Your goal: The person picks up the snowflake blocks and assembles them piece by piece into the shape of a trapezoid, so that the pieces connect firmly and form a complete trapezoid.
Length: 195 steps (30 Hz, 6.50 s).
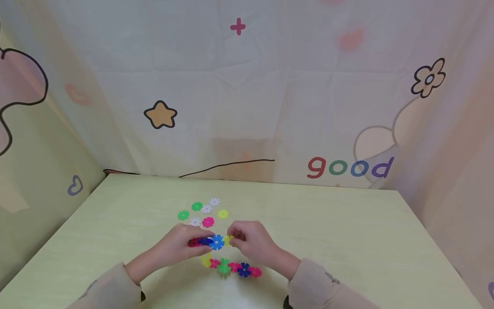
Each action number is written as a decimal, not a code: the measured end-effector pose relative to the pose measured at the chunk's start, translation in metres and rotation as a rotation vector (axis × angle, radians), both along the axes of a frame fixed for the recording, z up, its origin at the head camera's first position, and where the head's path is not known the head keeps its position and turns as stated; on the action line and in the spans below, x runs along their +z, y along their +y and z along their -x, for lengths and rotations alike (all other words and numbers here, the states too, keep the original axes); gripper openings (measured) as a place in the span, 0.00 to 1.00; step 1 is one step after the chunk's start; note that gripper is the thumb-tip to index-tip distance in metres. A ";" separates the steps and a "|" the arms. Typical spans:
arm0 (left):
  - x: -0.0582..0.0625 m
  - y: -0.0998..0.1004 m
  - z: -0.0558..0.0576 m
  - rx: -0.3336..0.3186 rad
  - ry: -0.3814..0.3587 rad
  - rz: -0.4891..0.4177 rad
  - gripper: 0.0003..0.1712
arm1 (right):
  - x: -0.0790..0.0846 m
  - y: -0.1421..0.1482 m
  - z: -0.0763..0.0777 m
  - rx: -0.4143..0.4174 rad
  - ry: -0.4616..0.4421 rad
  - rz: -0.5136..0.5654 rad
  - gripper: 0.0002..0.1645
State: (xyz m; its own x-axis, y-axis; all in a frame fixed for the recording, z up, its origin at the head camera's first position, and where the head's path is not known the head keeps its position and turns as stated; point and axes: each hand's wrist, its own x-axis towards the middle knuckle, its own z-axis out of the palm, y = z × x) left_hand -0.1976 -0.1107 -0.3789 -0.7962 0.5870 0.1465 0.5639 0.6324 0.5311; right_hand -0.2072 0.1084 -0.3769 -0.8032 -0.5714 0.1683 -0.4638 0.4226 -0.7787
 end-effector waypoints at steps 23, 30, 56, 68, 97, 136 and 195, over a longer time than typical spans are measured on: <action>0.000 0.015 -0.004 -0.001 -0.005 0.094 0.26 | -0.002 0.002 -0.003 -0.008 0.159 0.022 0.03; -0.003 0.015 -0.005 0.021 0.011 0.094 0.26 | 0.001 -0.001 -0.002 0.011 0.170 -0.007 0.04; 0.019 -0.079 0.010 0.204 -0.068 0.092 0.28 | -0.035 -0.031 0.089 -0.015 -0.095 -0.439 0.31; 0.015 -0.078 0.009 0.217 -0.119 0.085 0.28 | -0.032 -0.040 0.094 -0.058 -0.060 -0.513 0.27; 0.011 -0.078 0.005 0.197 -0.142 0.093 0.29 | -0.037 -0.027 0.091 -0.128 0.167 -0.697 0.28; 0.017 -0.066 0.006 0.166 -0.094 0.159 0.26 | -0.042 0.025 0.091 -0.082 -0.039 -0.435 0.12; 0.009 -0.001 -0.012 -0.020 0.359 0.229 0.24 | 0.015 0.006 0.005 -0.053 -0.397 0.158 0.12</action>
State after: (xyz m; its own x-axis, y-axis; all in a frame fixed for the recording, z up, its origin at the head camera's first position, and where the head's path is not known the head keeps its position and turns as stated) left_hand -0.1855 -0.1115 -0.3695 -0.7062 0.6518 0.2764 0.7012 0.6980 0.1453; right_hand -0.2126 0.1147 -0.3624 -0.8508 -0.5197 -0.0776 -0.0957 0.2986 -0.9496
